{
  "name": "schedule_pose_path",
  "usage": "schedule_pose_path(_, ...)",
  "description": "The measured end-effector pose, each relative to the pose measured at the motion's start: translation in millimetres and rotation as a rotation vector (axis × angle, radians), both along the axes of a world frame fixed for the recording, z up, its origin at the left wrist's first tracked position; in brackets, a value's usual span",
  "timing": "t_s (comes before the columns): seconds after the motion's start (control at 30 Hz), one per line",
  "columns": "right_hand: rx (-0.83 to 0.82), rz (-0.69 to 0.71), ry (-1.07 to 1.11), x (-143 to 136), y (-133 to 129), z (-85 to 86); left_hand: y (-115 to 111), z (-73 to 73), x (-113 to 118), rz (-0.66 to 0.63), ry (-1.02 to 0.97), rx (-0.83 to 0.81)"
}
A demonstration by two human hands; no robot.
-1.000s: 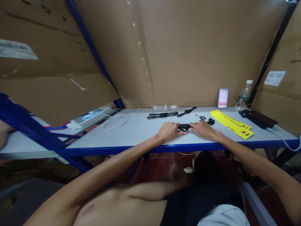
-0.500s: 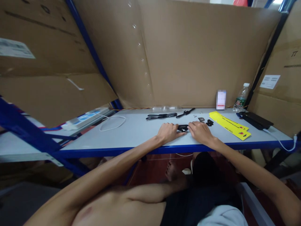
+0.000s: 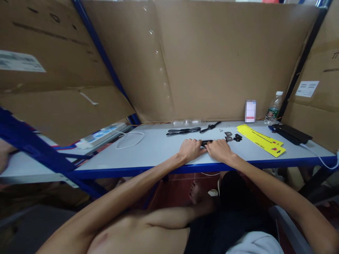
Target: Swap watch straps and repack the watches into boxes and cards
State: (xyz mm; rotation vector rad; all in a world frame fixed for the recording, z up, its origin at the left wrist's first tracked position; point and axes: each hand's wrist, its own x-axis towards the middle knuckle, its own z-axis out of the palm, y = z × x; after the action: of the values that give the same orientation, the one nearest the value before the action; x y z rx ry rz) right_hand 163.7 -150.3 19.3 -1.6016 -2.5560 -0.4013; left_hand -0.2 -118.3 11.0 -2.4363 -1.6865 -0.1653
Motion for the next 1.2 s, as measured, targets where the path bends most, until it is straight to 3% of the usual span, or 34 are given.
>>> schedule_pose_path(0.43, -0.04, -0.08, 0.086, -6, 2, -5.5, -2, 1.0, 1, 0.032, -0.008, -0.01)
schedule_pose_path(0.6, 0.028, -0.115, 0.15, 24, 2, 4.9, 0, -3.2, 0, 0.032, -0.008, 0.024)
schedule_pose_path(0.73, 0.073, -0.069, 0.071, 48, 4, 14.2, 3, -5.0, -1, 0.016, -0.004, 0.062)
schedule_pose_path(1.07, 0.049, 0.05, -0.178, 50, 25, 7.4, 5, -5.2, -4, 0.019, -0.09, 0.043)
schedule_pose_path(1.2, 0.097, -0.043, -0.201, 74, 41, 17.0, 12, -15.5, -8, -0.086, -0.267, 0.227)
